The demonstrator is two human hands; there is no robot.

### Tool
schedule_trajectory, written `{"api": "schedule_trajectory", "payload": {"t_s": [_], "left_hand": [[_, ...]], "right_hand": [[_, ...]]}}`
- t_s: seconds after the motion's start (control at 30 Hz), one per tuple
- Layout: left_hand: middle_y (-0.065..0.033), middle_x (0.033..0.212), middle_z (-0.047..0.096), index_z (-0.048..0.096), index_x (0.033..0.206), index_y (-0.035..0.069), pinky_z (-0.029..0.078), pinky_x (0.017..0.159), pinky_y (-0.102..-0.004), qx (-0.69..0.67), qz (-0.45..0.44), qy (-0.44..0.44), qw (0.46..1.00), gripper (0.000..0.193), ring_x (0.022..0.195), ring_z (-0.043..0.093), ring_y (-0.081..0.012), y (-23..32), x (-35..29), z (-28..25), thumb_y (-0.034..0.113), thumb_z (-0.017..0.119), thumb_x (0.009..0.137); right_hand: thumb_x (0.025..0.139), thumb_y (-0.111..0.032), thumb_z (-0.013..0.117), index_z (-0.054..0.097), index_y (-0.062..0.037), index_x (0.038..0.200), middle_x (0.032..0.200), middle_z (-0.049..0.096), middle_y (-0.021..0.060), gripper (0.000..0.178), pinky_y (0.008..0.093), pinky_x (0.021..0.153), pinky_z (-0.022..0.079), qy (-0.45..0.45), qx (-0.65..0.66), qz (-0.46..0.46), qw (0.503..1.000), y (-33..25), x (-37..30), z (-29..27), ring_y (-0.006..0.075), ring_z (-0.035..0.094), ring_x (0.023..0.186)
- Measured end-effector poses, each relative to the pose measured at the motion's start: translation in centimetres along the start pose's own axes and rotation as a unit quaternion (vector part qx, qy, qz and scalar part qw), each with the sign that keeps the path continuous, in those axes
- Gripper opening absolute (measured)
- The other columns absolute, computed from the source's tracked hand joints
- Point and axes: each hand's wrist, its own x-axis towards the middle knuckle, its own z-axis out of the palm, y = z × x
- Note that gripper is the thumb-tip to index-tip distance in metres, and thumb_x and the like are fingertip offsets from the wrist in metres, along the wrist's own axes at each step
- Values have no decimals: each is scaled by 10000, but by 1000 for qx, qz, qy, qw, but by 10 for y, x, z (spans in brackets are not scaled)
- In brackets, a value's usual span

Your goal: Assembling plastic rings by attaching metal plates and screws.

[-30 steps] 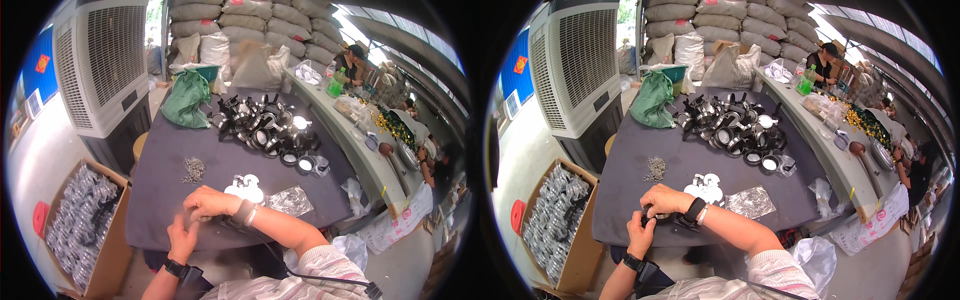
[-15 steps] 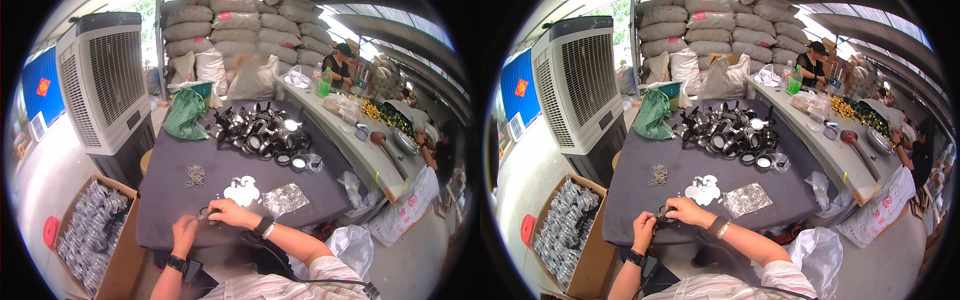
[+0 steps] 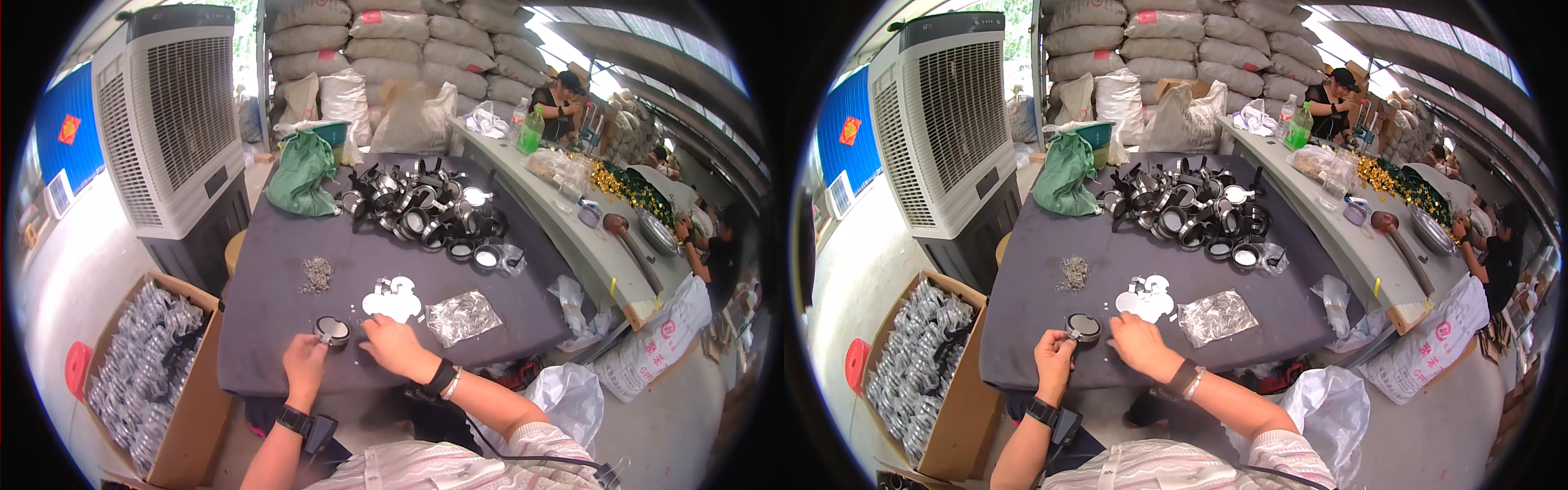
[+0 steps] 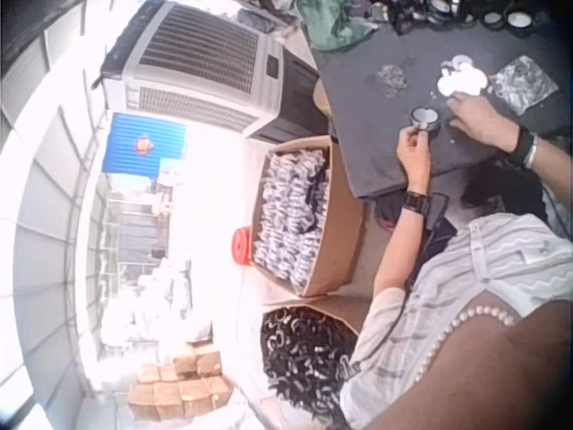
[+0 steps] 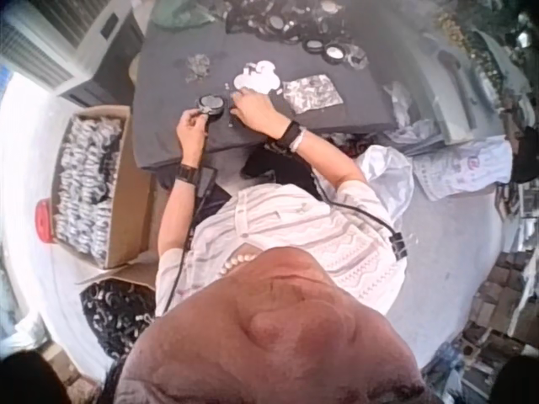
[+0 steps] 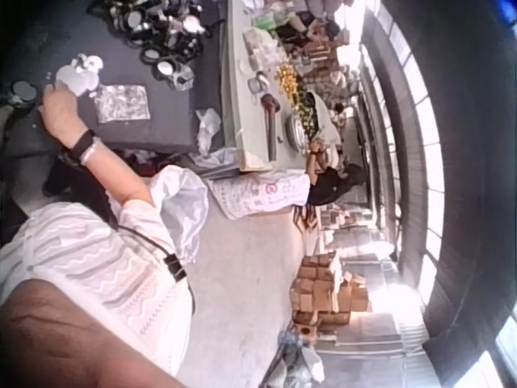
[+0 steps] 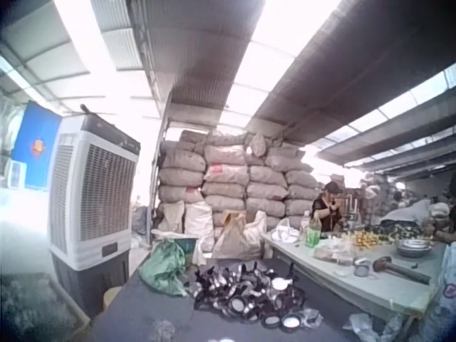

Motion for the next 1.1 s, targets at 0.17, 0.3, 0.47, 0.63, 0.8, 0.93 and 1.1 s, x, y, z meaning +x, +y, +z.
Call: {"api": "schedule_trajectory", "payload": {"t_s": [0.17,0.3,0.47,0.63,0.8,0.93,1.1], "left_hand": [[-71,768,649,609,894,5,484,606,-250,82,37,67,994,97,709,617,-101,-15,-16,-14,16,631,800],[-73,821,662,591,926,-16,502,672,-275,23,41,27,999,139,774,612,-101,12,-11,0,45,602,800],[-50,640,612,571,886,11,408,516,-253,35,72,41,996,108,559,508,-72,-1,-3,17,53,615,797],[-3,646,598,557,882,-7,387,517,-214,28,49,38,998,95,586,469,-20,5,-7,5,8,610,804],[-86,585,588,568,841,23,408,492,-296,7,35,37,999,109,484,521,-141,4,-8,2,67,624,759],[15,590,546,544,838,-1,356,485,-227,17,24,26,999,78,547,429,-21,7,-7,1,5,606,790],[24,564,536,543,834,-4,358,485,-227,63,15,46,997,75,536,431,-20,7,-4,3,-1,603,790]], "right_hand": [[812,-146,622,579,-12,981,966,604,152,220,397,751,507,106,115,-196,968,-35,4,21,313,601,889],[793,-107,586,606,-18,932,888,619,129,167,394,675,518,117,35,-228,966,-31,13,31,310,619,815],[815,-79,626,629,-29,922,827,604,121,119,394,611,500,139,90,-172,971,-32,17,18,311,619,724],[789,-58,655,632,-21,881,772,588,102,101,382,603,494,169,67,-220,958,-40,25,29,288,605,687],[779,-40,661,624,-20,854,741,574,100,86,365,560,483,190,44,-245,950,-43,23,32,275,594,650],[769,-28,667,613,-20,841,726,565,98,91,368,543,474,182,44,-261,947,-40,27,31,275,589,636],[765,-28,670,614,-17,855,720,557,100,106,381,542,472,168,52,-278,944,-42,32,23,285,582,624]]}}
